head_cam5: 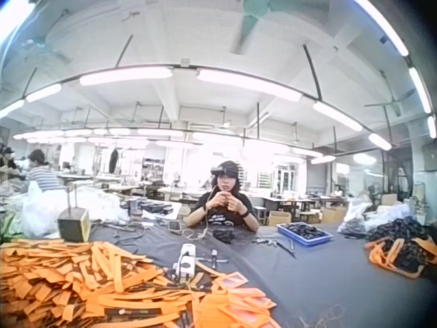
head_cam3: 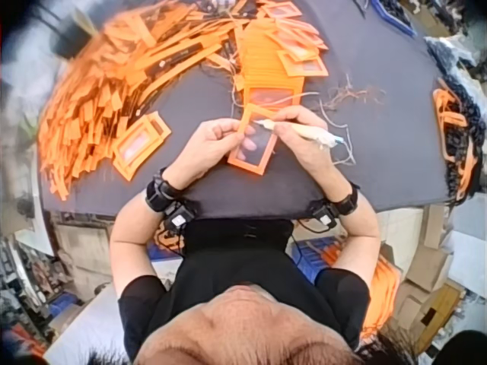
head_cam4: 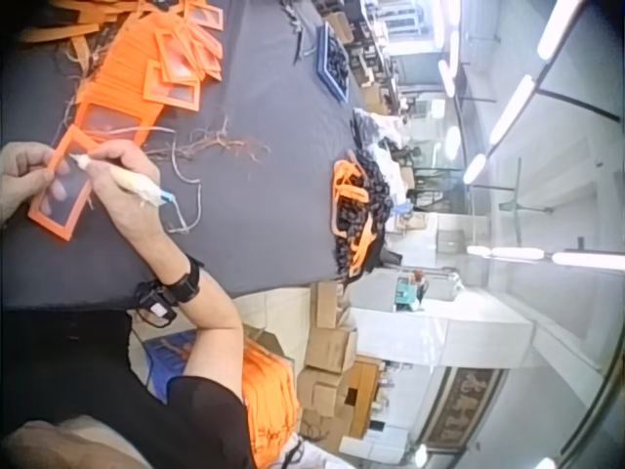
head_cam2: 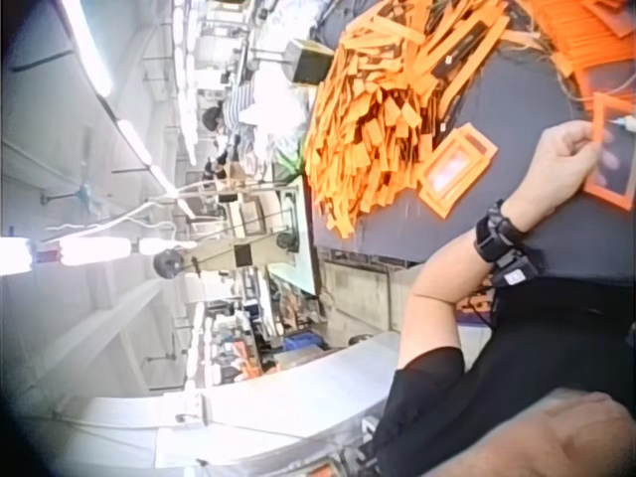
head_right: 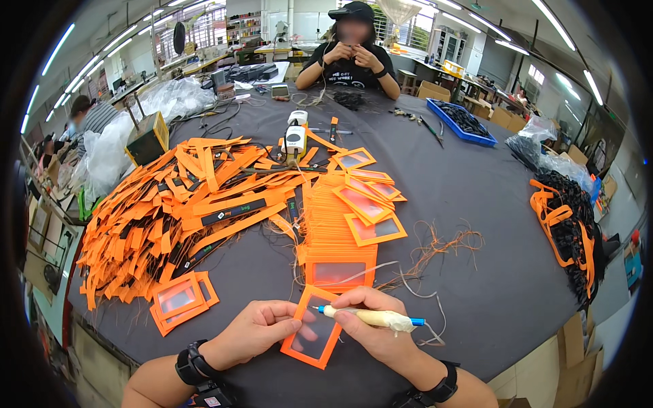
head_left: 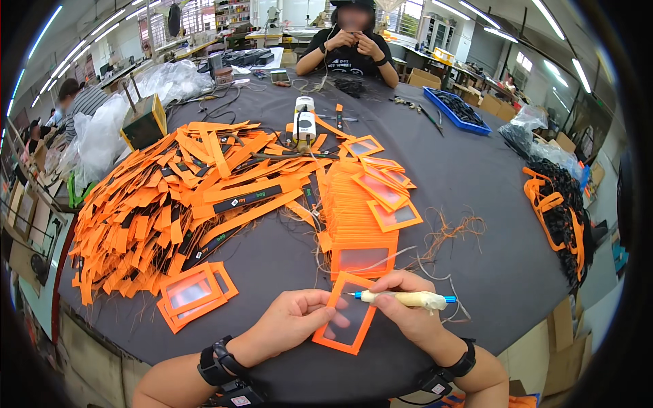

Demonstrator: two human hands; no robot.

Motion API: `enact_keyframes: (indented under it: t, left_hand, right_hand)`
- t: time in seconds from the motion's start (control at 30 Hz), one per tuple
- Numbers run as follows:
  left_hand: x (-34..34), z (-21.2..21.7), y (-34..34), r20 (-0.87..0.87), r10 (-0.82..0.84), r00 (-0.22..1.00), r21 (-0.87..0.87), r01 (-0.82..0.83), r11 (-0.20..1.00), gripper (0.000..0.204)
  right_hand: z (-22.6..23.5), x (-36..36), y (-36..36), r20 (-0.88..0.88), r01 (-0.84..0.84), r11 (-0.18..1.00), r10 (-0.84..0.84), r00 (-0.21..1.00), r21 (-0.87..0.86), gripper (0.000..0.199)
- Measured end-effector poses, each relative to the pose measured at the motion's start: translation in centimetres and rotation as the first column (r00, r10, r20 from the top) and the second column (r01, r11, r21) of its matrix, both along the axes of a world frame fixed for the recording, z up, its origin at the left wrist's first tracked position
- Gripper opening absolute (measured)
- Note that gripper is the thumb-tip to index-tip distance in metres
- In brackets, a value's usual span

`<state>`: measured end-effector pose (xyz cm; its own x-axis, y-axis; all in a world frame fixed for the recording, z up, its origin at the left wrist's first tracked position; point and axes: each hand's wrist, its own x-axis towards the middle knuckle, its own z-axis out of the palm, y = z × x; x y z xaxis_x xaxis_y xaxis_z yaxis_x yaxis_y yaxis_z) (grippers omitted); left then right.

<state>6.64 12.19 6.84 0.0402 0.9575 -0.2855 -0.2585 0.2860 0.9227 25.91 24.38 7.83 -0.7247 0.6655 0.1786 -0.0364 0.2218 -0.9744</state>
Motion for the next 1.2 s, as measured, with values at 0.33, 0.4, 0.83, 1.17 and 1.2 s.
enact_keyframes:
  t: [0.33,0.4,0.83,1.17,1.2]
  left_hand:
    - [0.01,0.08,0.02,0.009,-0.007,1.000,0.014,0.007,1.000,0.026]
    - [0.00,0.01,0.02,0.010,-0.009,1.000,0.024,0.009,1.000,0.026]
    - [-0.03,-0.15,0.09,-0.005,-0.009,1.000,0.021,0.009,1.000,0.026]
    - [0.02,-0.07,0.11,0.004,-0.007,1.000,0.024,0.007,1.000,0.026]
    - [0.03,-0.04,0.09,0.007,-0.005,1.000,0.020,0.005,1.000,0.026]
  right_hand:
    - [-0.03,-0.07,-0.03,-0.001,-0.001,1.000,0.001,1.000,0.002,0.016]
    - [-0.11,-0.07,0.01,0.003,-0.006,1.000,0.006,1.000,0.013,0.017]
    - [-0.45,-0.03,0.09,-0.016,0.015,1.000,-0.015,1.000,-0.017,0.017]
    - [-0.64,0.05,0.15,-0.027,0.014,1.000,-0.015,1.000,-0.017,0.016]
    - [-0.61,0.03,0.12,-0.028,0.013,1.000,-0.013,1.000,-0.019,0.016]
